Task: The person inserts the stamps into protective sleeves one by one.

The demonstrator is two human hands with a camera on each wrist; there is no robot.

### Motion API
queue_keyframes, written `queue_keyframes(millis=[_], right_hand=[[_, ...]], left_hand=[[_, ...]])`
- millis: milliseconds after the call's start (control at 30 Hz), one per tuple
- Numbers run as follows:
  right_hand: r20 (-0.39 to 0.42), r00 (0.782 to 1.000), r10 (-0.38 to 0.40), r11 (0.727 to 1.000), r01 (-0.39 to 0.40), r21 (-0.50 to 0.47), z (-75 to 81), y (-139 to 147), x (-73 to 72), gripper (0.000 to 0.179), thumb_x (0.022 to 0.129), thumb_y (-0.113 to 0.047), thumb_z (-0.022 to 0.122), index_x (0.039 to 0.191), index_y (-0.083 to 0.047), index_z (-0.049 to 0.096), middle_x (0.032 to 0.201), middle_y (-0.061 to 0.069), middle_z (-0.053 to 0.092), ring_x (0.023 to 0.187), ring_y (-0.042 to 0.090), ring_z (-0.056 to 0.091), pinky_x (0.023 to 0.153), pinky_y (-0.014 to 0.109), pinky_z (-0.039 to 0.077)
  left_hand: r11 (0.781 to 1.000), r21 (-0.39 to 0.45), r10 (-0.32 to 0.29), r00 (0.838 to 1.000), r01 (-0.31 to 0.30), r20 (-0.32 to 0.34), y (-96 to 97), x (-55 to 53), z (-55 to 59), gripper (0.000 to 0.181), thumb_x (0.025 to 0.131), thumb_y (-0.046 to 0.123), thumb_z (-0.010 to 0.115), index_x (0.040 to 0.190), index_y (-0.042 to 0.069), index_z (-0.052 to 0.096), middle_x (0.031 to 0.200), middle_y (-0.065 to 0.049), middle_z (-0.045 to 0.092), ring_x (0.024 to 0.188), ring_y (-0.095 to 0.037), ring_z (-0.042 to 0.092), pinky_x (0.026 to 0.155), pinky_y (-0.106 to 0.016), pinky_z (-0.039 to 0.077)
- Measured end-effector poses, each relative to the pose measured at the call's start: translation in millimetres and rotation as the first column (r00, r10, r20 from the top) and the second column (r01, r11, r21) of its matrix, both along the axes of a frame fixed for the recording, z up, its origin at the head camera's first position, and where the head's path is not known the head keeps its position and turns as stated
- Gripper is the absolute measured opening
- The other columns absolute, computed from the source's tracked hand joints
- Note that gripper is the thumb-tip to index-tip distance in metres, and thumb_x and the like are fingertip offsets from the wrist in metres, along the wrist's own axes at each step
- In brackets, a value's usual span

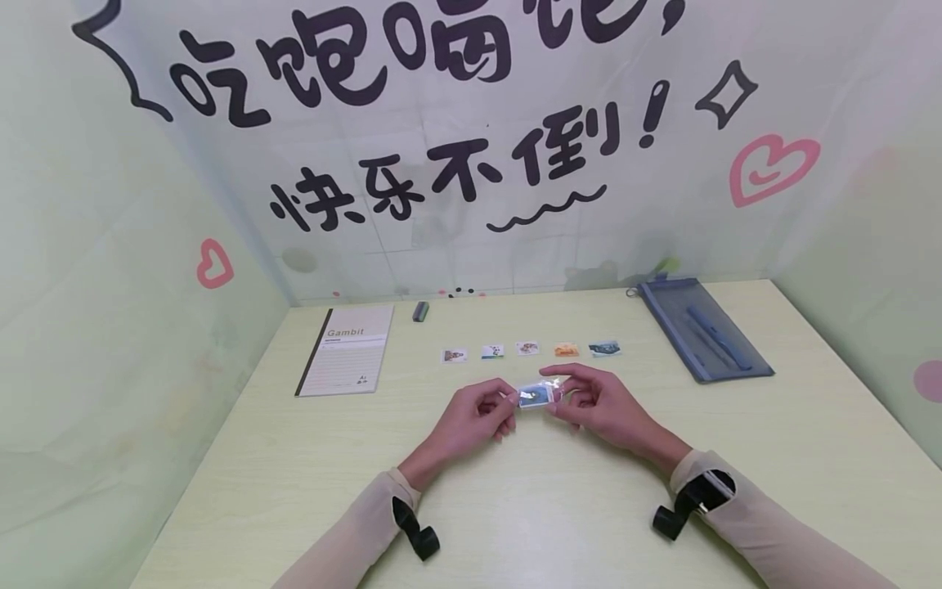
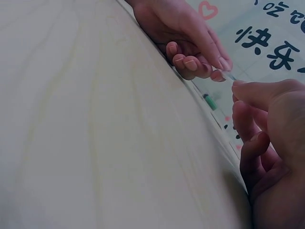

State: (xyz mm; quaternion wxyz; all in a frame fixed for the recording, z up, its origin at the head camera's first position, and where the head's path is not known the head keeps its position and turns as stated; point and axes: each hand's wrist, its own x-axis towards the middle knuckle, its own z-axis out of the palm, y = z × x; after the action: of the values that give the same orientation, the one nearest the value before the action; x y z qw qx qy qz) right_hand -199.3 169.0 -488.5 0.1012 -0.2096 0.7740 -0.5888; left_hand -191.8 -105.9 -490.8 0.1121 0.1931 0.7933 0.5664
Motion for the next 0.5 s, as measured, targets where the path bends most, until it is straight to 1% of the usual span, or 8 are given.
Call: queue_keyframes(millis=[133, 333, 500], right_hand=[[-0.010, 1.000, 0.000, 1.000, -0.001, -0.026, 1.1, -0.2, 0.3, 0.056, 0.096, -0.016, 0.084, 0.148, -0.011, 0.063, 0.106, 0.012, 0.078, 0.065, 0.022, 0.065, 0.059, 0.028, 0.055], [-0.033, 0.999, 0.002, 0.999, -0.003, -0.042, 2.3, -0.2, 0.8, 0.054, 0.097, -0.015, 0.083, 0.147, -0.010, 0.063, 0.106, 0.012, 0.079, 0.065, 0.023, 0.066, 0.060, 0.030, 0.057], [-0.044, 0.999, -0.002, 0.999, 0.000, -0.041, 0.8, 0.0, 0.2, 0.054, 0.098, -0.016, 0.083, 0.147, -0.009, 0.063, 0.104, 0.010, 0.079, 0.066, 0.024, 0.066, 0.060, 0.030, 0.057]], left_hand=[[1.000, 0.006, -0.005, 1.000, 0.005, 0.011, 0.1, -0.2, 0.3, 0.020, 0.111, 0.031, 0.065, 0.110, 0.013, 0.075, 0.082, -0.004, 0.076, 0.067, -0.012, 0.069, 0.064, -0.028, 0.061], [0.999, 0.039, -0.020, 1.000, 0.019, 0.021, -0.3, -1.9, -0.3, 0.023, 0.112, 0.030, 0.064, 0.111, 0.009, 0.074, 0.084, -0.006, 0.077, 0.068, -0.012, 0.069, 0.064, -0.027, 0.061], [0.997, 0.069, -0.031, 0.999, 0.029, 0.024, -1.4, -3.0, -0.1, 0.024, 0.113, 0.033, 0.060, 0.116, 0.013, 0.073, 0.086, -0.009, 0.077, 0.069, -0.012, 0.067, 0.063, -0.025, 0.059]])
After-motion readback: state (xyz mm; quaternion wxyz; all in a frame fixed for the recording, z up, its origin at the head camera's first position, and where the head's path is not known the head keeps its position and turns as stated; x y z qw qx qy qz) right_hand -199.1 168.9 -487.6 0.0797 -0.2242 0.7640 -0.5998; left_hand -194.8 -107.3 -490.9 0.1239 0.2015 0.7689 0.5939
